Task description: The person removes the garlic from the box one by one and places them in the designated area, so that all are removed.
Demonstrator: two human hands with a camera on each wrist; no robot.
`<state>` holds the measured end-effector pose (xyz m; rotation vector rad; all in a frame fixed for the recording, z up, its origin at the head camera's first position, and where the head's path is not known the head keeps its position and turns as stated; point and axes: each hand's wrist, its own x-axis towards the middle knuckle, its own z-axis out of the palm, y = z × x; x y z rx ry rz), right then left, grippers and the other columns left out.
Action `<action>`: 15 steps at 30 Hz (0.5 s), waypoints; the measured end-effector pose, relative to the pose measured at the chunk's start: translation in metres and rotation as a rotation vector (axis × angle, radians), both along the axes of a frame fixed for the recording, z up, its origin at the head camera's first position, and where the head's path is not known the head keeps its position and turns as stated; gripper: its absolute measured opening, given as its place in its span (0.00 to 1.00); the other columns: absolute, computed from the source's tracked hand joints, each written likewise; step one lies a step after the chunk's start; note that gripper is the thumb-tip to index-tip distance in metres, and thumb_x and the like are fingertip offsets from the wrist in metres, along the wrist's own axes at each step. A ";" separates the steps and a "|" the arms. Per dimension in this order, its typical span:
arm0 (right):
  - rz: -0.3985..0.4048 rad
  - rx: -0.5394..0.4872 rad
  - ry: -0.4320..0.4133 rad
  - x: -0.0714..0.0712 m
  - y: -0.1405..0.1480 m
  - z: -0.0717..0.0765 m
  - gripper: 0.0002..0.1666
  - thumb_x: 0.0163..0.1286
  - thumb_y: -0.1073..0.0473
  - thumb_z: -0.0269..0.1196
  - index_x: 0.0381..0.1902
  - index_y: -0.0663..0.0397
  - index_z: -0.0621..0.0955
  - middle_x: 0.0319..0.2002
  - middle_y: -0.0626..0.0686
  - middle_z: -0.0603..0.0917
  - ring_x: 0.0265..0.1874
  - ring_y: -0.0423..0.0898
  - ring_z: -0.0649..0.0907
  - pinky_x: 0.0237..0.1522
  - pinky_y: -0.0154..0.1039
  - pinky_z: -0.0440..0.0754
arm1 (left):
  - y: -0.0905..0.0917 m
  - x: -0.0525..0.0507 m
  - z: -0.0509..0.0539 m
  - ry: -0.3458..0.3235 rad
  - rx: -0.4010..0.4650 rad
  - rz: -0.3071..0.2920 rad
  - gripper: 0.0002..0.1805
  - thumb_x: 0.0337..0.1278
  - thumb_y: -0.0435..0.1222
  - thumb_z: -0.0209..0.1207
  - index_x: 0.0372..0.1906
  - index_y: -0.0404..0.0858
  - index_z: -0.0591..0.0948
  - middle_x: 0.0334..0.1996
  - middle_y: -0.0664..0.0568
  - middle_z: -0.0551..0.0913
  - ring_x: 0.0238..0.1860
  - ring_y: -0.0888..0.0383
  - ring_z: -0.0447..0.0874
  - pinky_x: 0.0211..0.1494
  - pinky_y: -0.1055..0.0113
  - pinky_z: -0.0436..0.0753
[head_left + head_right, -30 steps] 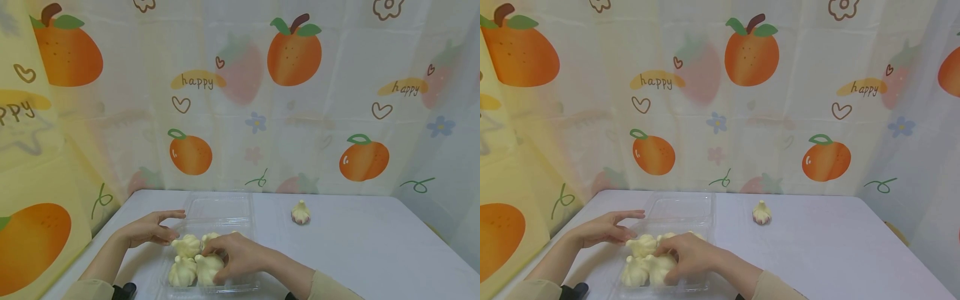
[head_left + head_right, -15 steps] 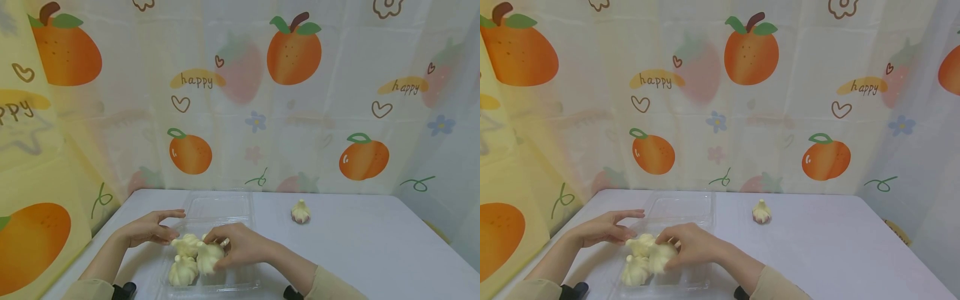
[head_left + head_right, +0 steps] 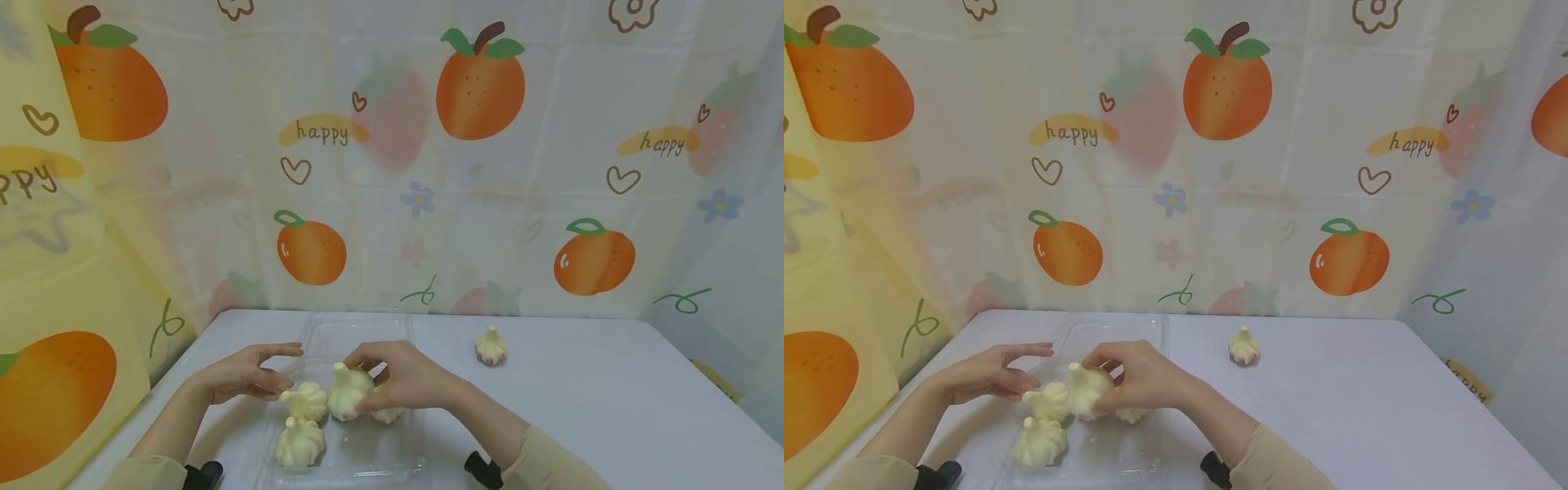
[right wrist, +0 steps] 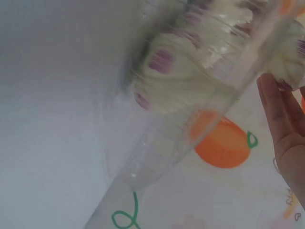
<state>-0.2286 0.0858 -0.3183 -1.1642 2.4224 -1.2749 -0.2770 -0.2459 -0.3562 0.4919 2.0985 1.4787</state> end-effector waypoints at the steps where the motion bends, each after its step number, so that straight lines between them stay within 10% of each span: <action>1: -0.004 -0.004 0.015 -0.001 0.002 0.002 0.28 0.54 0.61 0.75 0.53 0.43 0.82 0.53 0.44 0.85 0.49 0.36 0.83 0.47 0.30 0.85 | 0.000 0.000 0.000 0.000 0.002 -0.001 0.42 0.59 0.34 0.64 0.75 0.30 0.59 0.80 0.39 0.42 0.47 0.61 0.84 0.44 0.66 0.87; 15: -0.142 -0.115 0.071 -0.019 0.038 0.017 0.28 0.55 0.59 0.74 0.55 0.46 0.80 0.54 0.47 0.83 0.53 0.44 0.83 0.50 0.33 0.85 | 0.001 -0.001 -0.001 0.006 -0.026 -0.001 0.42 0.58 0.34 0.65 0.75 0.31 0.58 0.81 0.40 0.42 0.50 0.60 0.83 0.45 0.67 0.87</action>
